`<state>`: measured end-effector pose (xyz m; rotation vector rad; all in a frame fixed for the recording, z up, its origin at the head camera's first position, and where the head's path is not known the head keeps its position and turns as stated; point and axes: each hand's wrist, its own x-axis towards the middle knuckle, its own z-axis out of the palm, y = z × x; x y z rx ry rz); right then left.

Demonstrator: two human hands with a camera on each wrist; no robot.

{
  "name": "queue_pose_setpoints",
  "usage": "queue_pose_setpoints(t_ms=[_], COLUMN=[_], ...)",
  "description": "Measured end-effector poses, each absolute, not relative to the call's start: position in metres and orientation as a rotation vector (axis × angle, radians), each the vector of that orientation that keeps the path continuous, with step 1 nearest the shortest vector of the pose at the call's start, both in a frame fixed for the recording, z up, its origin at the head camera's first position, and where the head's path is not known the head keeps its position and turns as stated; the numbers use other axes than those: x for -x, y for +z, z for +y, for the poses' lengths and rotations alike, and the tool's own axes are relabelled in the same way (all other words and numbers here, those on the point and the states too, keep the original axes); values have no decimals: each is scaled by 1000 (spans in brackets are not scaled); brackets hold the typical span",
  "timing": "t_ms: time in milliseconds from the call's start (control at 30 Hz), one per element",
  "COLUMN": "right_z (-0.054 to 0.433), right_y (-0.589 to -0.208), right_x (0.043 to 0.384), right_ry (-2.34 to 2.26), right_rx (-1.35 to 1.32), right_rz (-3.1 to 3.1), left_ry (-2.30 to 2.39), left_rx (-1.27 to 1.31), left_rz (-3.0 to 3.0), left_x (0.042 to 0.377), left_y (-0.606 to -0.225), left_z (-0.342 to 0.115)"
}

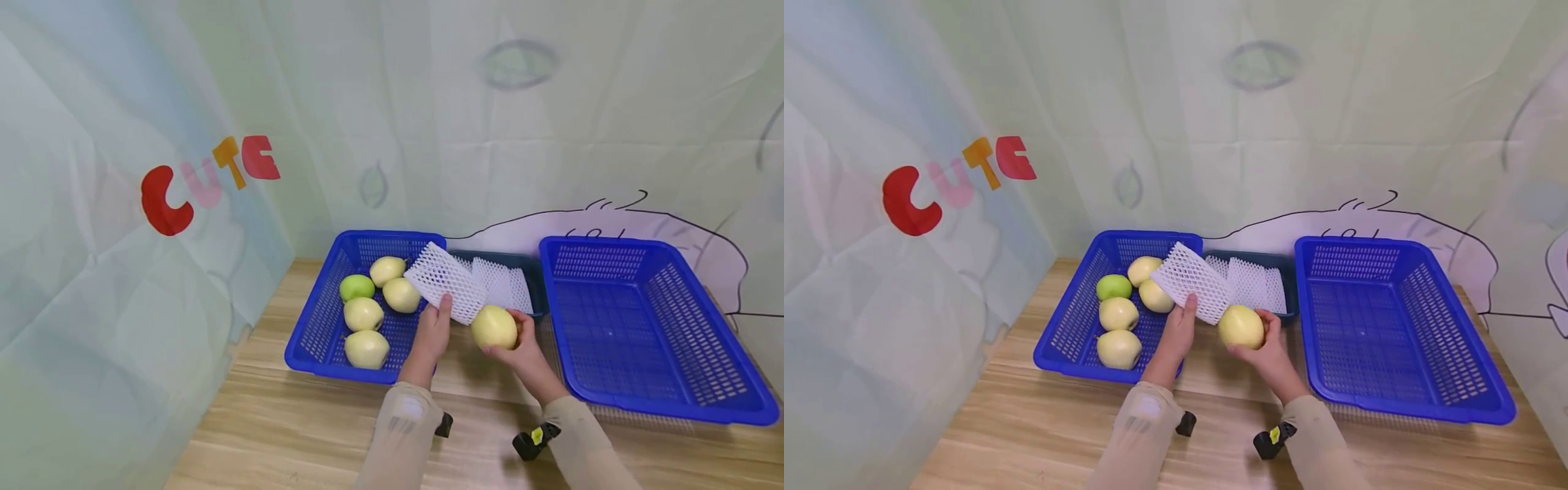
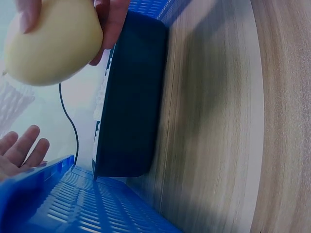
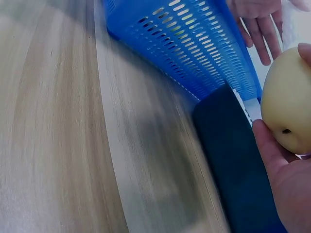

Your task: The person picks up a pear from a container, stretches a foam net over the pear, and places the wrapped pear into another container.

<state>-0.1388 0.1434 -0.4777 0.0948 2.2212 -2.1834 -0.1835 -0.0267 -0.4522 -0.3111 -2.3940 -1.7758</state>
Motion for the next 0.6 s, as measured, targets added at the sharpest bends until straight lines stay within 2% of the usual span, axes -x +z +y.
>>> queue_pose_setpoints(t_ms=[600], right_z=[140], right_y=[-469], right_x=[141], right_ry=[-2280], right_rx=[53], right_rz=[2135], left_ry=[-1631], left_rx=[400], left_rz=[-2414], left_x=[185], left_y=[-453], left_z=[-26])
